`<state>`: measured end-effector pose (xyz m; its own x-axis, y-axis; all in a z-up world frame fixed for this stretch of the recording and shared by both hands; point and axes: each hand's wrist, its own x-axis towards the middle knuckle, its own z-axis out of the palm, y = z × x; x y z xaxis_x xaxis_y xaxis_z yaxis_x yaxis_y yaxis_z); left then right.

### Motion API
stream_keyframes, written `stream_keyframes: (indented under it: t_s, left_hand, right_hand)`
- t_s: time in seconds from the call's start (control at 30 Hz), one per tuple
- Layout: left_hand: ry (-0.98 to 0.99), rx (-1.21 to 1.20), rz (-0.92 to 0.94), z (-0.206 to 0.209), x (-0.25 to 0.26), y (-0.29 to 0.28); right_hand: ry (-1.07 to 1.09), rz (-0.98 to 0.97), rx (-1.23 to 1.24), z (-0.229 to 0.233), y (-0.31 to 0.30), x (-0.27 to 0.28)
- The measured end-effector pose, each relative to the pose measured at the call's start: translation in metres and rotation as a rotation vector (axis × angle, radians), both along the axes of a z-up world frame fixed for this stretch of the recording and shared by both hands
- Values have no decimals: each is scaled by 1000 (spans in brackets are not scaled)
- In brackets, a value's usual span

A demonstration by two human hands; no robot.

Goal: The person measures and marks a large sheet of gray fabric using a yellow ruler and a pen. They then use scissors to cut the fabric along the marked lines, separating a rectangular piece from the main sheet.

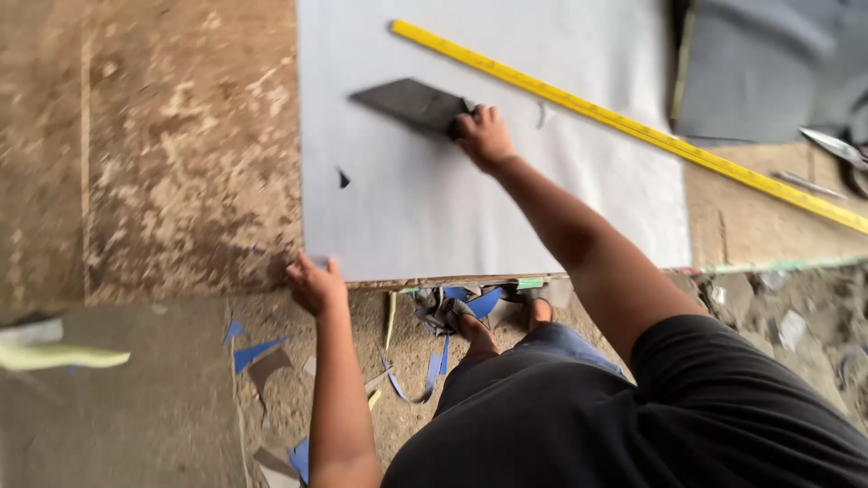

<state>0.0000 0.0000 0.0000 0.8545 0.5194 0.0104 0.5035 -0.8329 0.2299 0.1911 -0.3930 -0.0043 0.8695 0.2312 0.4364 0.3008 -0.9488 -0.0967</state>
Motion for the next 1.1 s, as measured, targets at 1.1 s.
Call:
stream_keyframes:
  t_s: [1.1]
  left_hand:
    - [-42,-601,381,46,35,-15]
  right_hand:
    - [-204,-882,402,133,-541,-68]
